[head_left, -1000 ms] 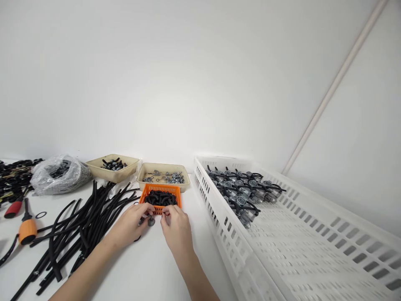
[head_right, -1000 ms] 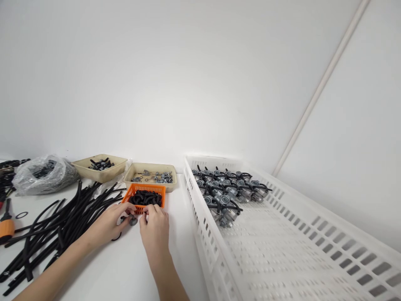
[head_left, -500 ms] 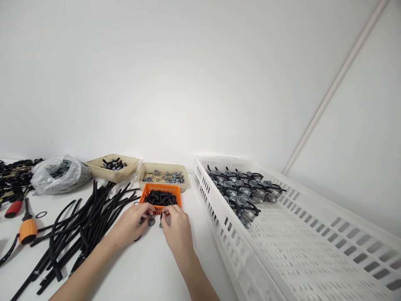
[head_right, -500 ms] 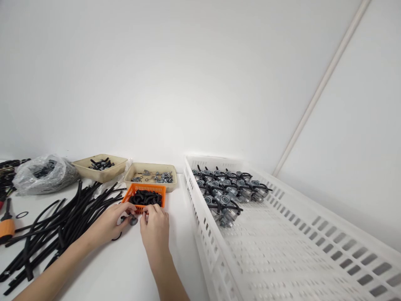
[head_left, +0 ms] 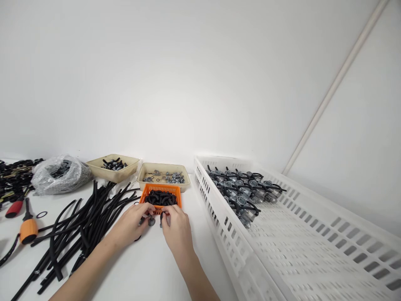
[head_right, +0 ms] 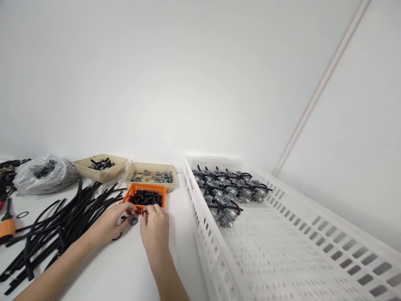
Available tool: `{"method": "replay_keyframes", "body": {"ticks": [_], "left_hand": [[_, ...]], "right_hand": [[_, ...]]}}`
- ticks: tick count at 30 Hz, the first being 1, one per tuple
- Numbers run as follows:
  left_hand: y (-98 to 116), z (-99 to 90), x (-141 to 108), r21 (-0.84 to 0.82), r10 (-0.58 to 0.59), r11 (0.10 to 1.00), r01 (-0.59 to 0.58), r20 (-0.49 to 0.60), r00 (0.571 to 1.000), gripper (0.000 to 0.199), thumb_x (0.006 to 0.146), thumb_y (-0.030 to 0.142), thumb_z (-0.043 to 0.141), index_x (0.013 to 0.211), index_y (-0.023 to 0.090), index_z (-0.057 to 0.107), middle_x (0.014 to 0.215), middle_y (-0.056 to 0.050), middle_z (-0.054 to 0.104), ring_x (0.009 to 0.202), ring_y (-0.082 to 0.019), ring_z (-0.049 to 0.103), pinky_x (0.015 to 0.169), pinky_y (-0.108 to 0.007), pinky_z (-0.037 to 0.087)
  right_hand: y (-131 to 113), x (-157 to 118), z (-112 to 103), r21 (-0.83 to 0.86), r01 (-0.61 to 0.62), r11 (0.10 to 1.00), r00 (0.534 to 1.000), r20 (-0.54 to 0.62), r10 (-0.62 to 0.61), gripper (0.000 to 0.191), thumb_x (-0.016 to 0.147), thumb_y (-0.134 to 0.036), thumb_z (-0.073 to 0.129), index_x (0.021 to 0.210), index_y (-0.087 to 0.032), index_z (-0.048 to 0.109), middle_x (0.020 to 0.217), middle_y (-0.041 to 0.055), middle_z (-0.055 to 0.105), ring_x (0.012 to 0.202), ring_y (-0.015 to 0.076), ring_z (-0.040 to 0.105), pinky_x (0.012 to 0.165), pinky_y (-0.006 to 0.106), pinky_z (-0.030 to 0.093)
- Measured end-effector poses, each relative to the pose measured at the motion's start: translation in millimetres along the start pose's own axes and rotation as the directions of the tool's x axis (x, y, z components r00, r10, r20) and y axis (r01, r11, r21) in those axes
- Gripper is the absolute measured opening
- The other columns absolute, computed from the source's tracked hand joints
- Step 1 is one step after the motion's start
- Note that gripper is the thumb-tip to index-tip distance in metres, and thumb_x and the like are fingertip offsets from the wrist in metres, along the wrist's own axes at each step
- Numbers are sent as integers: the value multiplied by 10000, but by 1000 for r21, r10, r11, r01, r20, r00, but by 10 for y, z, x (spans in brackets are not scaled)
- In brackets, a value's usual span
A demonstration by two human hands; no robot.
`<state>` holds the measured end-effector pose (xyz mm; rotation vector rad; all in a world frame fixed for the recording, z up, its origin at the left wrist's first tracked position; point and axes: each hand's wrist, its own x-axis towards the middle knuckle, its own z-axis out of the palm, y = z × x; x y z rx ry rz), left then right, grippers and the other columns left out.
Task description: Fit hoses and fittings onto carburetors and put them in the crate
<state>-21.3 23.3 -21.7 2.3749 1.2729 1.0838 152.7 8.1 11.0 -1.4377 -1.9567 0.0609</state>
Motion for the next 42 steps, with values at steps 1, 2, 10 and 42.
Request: {"method": "replay_keyframes", "body": {"ticks": [1, 2, 10, 42], "left_hand": [[1, 1, 1, 0, 0, 1000, 0, 1, 1000, 254, 828, 79, 483, 1017, 236, 549, 962, -34, 684, 884, -204, 634, 789, -304, 473], [2, 2, 3, -1, 0, 1000, 0, 2, 1000, 255, 828, 78, 482, 1017, 236, 549, 963, -33, 684, 885, -204, 633, 789, -303, 472], [-16, 13, 6, -12, 4, 1000, -4, 2, 1000, 249, 824, 76, 484, 1011, 224, 554, 962, -46, 685, 872, -203, 636, 782, -303, 478], [27, -19, 5, 19, 14, 1000, -13, -19, 1000, 341, 756, 18, 447, 1009, 222, 549, 943, -37, 673, 905, -205, 621, 818, -320, 475]], "right_hand": [[-1, -1, 0, 0, 1, 1000, 1000, 0, -1, 203, 838, -65, 511, 834, -206, 657, 848, 23, 675, 791, 180, 632, 694, 265, 395], [-1, 0, 0, 0, 2, 1000, 1000, 0, -2, 208, 839, -62, 508, 835, -207, 658, 851, 23, 675, 794, 180, 633, 697, 266, 396], [0, 2, 4, 5, 5, 1000, 1000, 1, -5, 239, 828, -43, 506, 867, -213, 670, 870, 20, 683, 819, 186, 636, 705, 268, 397], [40, 14, 41, 3, -41, 999, 999, -14, 41, 123, 820, -97, 547, 765, -192, 602, 800, 14, 642, 777, 186, 626, 720, 298, 396]]}}
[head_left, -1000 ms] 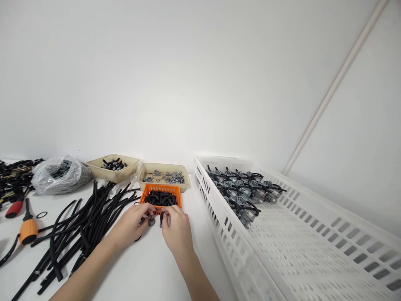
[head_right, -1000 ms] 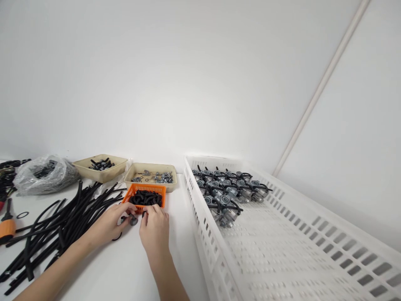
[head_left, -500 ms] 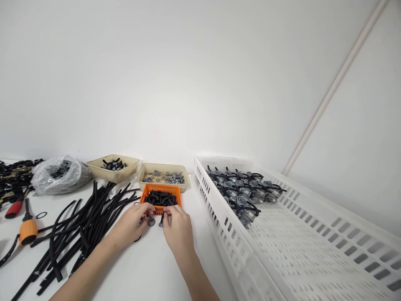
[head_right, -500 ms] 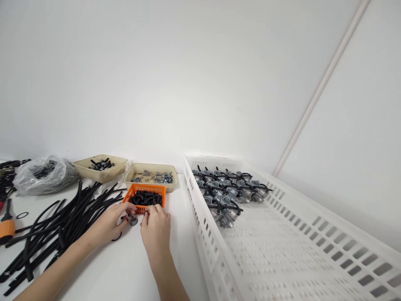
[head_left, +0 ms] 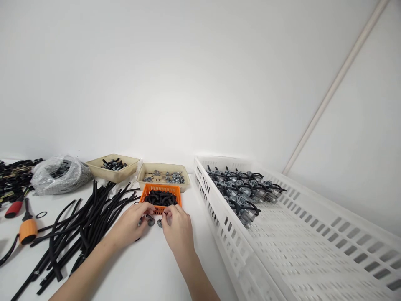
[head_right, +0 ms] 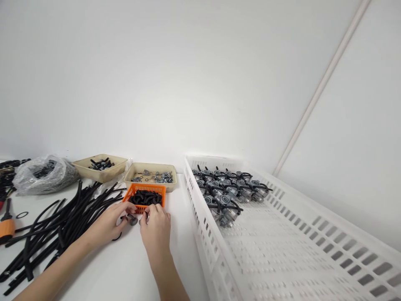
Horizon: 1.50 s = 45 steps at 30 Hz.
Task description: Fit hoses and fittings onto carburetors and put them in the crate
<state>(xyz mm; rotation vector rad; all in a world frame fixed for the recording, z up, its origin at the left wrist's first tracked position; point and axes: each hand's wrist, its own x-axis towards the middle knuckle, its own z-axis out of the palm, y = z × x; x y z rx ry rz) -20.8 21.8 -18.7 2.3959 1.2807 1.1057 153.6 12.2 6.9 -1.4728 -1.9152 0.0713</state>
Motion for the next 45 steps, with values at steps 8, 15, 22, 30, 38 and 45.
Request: {"method": "replay_keyframes", "body": {"ticks": [8, 15, 22, 30, 38, 45], "left_hand": [[20, -17, -5, -15, -5, 1000, 5, 14, 1000, 298, 788, 39, 434, 1004, 217, 538, 956, -52, 665, 921, -217, 608, 831, -341, 467], [38, -29, -11, -3, -8, 1000, 8, 8, 1000, 287, 794, 56, 439, 1009, 217, 540, 971, -62, 664, 928, -226, 607, 830, -352, 475], [46, -32, -6, -5, 6, 1000, -6, -5, 1000, 250, 810, 81, 453, 1003, 212, 543, 967, -62, 665, 924, -221, 611, 828, -342, 482], [75, -45, 1, -3, 5, 1000, -5, -5, 1000, 237, 811, 80, 454, 987, 209, 545, 957, -57, 664, 921, -216, 610, 816, -330, 485], [60, -41, -4, -3, 15, 1000, -15, -18, 1000, 240, 805, 90, 458, 992, 206, 556, 959, -70, 669, 911, -222, 616, 812, -334, 494], [48, -36, -1, 5, 17, 1000, -17, -15, 1000, 249, 799, 84, 461, 992, 206, 560, 962, -72, 676, 906, -226, 619, 807, -339, 494]], "right_hand": [[-6, -20, 11, 2, 4, 1000, 1000, -2, -4, 84, 794, -144, 592, 735, -198, 566, 770, -1, 626, 751, 184, 617, 689, 291, 397], [-21, -9, -6, 5, 15, 1000, 1000, -14, -15, 104, 781, -145, 589, 716, -211, 542, 753, -2, 624, 724, 179, 611, 669, 278, 398], [-31, -8, -6, 14, 16, 1000, 1000, -7, -16, 126, 776, -158, 599, 692, -210, 520, 721, -10, 608, 680, 167, 596, 629, 264, 391], [-26, -14, 2, 9, 33, 999, 999, -3, -33, 149, 791, -171, 608, 688, -207, 507, 718, -19, 584, 651, 155, 573, 604, 251, 371], [-18, -16, -5, 10, 57, 998, 998, -9, -57, 198, 808, -160, 596, 639, -207, 505, 689, -32, 555, 639, 133, 564, 588, 228, 363], [-9, -9, 10, 12, 62, 998, 998, -20, -62, 229, 800, -139, 566, 607, -212, 468, 665, -31, 554, 616, 136, 552, 571, 234, 347]]}}
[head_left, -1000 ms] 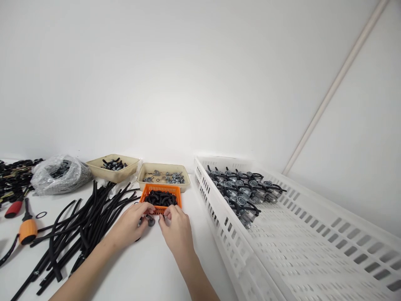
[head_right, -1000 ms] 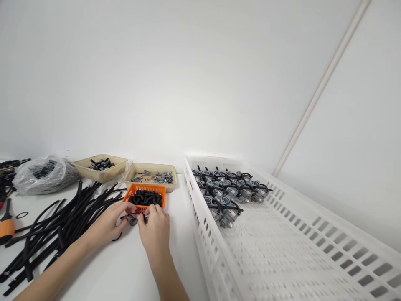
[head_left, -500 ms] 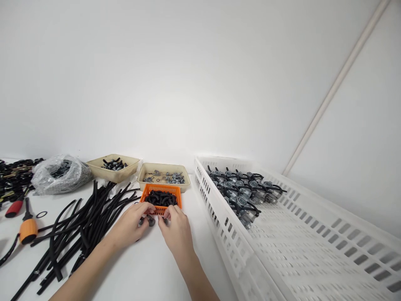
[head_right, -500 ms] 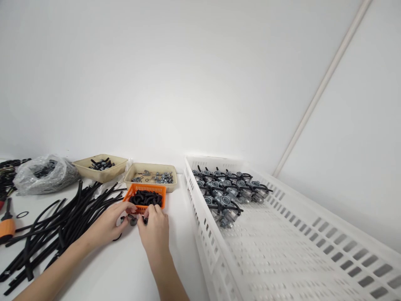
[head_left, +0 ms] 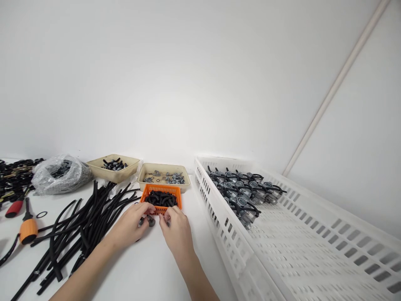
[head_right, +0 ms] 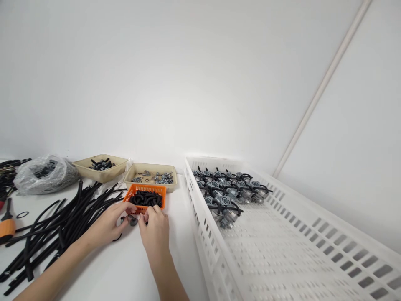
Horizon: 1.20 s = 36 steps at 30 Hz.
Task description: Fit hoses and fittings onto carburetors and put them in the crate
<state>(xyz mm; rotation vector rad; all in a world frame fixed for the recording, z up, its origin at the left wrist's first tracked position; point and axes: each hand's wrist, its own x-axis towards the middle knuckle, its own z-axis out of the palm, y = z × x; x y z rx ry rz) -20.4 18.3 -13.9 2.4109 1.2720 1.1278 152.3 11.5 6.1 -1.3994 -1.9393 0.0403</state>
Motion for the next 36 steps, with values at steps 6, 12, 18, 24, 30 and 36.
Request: {"method": "replay_keyframes", "body": {"ticks": [6, 12, 18, 24, 30, 36], "left_hand": [[5, -4, 2, 14, -7, 1000, 7, 4, 1000, 245, 799, 79, 463, 982, 211, 556, 956, -59, 676, 912, -224, 620, 813, -337, 489], [16, -11, 6, -3, 1, 1000, -1, 3, 1000, 230, 805, 91, 453, 974, 210, 554, 944, -63, 673, 897, -222, 620, 801, -338, 492], [17, -8, 3, -14, -8, 1000, 8, 14, 1000, 223, 817, 93, 449, 976, 212, 550, 950, -61, 665, 911, -224, 609, 814, -348, 485], [14, -5, -1, -23, -7, 1000, 7, 20, 1000, 230, 819, 86, 449, 981, 214, 550, 960, -61, 663, 924, -225, 608, 824, -347, 480], [12, -1, -1, -27, -21, 999, 21, 32, 999, 239, 822, 73, 448, 987, 217, 543, 966, -56, 659, 933, -222, 602, 828, -341, 472], [30, -13, 7, -25, -21, 999, 22, 32, 999, 241, 814, 62, 451, 978, 217, 535, 964, -50, 656, 930, -217, 603, 831, -332, 465]], "right_hand": [[22, -7, 19, 29, -25, 999, 1000, -8, 26, 159, 791, -116, 544, 702, -223, 467, 670, -29, 586, 616, 154, 582, 549, 232, 365], [17, -5, -10, 72, -4, 997, 1000, 8, 3, 144, 826, -138, 550, 741, -233, 484, 708, -28, 617, 637, 155, 602, 547, 223, 391], [10, -8, -22, 92, 8, 996, 1000, 18, -9, 143, 830, -121, 545, 754, -238, 514, 726, -26, 646, 671, 163, 625, 564, 226, 406], [-3, -4, -21, 70, -10, 998, 1000, 28, 8, 121, 826, -123, 556, 768, -226, 533, 769, -7, 664, 698, 177, 636, 592, 241, 416], [-12, -17, -20, 50, -19, 999, 999, 28, 18, 120, 808, -106, 540, 775, -222, 543, 777, -4, 655, 713, 178, 629, 618, 247, 419], [-8, -9, -16, 25, -32, 999, 999, 19, 31, 158, 762, -60, 519, 783, -215, 543, 778, 0, 636, 731, 182, 613, 639, 256, 408]]}}
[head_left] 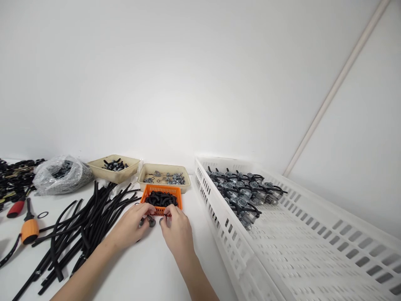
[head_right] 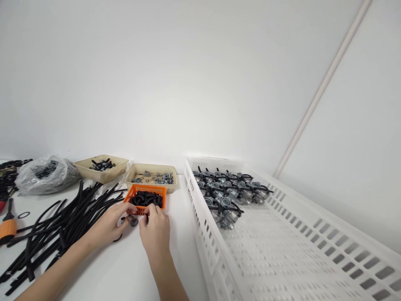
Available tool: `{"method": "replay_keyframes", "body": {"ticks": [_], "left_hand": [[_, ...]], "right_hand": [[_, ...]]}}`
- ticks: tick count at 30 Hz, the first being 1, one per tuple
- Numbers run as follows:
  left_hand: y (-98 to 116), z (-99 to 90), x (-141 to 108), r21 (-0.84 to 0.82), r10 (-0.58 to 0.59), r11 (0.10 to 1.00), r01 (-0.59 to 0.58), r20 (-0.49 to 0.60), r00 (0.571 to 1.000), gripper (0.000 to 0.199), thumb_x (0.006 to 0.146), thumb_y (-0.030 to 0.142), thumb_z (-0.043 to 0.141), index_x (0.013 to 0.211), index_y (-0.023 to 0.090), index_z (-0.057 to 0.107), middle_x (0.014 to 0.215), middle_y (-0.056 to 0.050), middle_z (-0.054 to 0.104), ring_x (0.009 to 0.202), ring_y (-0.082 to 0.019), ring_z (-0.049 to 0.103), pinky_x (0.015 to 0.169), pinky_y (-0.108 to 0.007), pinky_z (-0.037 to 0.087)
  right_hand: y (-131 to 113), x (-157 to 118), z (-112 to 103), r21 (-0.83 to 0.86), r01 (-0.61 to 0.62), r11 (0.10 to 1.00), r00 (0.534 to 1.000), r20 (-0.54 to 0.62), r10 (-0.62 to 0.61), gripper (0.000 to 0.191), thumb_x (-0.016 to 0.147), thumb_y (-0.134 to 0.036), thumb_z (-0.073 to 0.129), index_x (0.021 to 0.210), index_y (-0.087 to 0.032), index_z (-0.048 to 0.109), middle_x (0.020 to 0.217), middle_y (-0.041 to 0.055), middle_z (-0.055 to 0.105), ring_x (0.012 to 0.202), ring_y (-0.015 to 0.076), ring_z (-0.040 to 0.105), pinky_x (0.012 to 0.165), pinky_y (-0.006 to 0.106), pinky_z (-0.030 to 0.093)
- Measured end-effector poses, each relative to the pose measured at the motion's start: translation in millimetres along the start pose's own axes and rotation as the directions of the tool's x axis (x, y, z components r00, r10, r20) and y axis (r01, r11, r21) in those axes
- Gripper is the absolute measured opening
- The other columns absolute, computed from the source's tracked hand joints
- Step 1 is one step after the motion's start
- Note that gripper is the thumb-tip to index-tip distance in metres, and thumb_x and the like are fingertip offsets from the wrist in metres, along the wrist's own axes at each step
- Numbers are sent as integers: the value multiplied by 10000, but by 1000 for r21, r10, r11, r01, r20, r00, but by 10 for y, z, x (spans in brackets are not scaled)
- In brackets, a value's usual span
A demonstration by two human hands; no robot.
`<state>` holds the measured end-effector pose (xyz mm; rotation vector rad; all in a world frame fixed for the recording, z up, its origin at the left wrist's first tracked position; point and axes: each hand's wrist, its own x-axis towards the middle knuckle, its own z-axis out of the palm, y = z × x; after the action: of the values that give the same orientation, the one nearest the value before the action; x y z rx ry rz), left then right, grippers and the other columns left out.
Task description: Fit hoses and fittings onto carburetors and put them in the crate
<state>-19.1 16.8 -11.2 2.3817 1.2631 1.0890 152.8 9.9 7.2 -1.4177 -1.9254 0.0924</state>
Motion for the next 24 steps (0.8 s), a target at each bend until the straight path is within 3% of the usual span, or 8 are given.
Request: {"method": "replay_keyframes", "body": {"ticks": [9, 17, 24], "left_hand": [[-3, 4, 10, -1, -8, 1000, 8, 1, 1000, 236, 819, 65, 445, 976, 218, 532, 966, -46, 651, 924, -217, 597, 825, -337, 459], [-10, 9, 1, 6, -6, 1000, 6, 0, 1000, 220, 823, 73, 451, 970, 215, 534, 950, -47, 655, 917, -216, 600, 823, -334, 460], [-30, 19, 1, 11, -4, 1000, 4, 0, 1000, 225, 820, 73, 447, 972, 217, 531, 975, -49, 650, 930, -218, 598, 825, -334, 458]], "right_hand": [[13, 1, -22, -30, -27, 999, 1000, 10, 27, 230, 753, -3, 453, 808, -210, 537, 825, 16, 625, 778, 194, 601, 683, 284, 395], [9, 12, -6, -34, -52, 998, 999, 11, 52, 110, 803, -97, 504, 796, -206, 517, 828, 20, 625, 812, 211, 603, 713, 310, 402], [21, 7, -11, -36, -62, 997, 998, 18, 63, 217, 753, -3, 470, 803, -207, 523, 851, 22, 626, 843, 210, 608, 735, 315, 414]]}}
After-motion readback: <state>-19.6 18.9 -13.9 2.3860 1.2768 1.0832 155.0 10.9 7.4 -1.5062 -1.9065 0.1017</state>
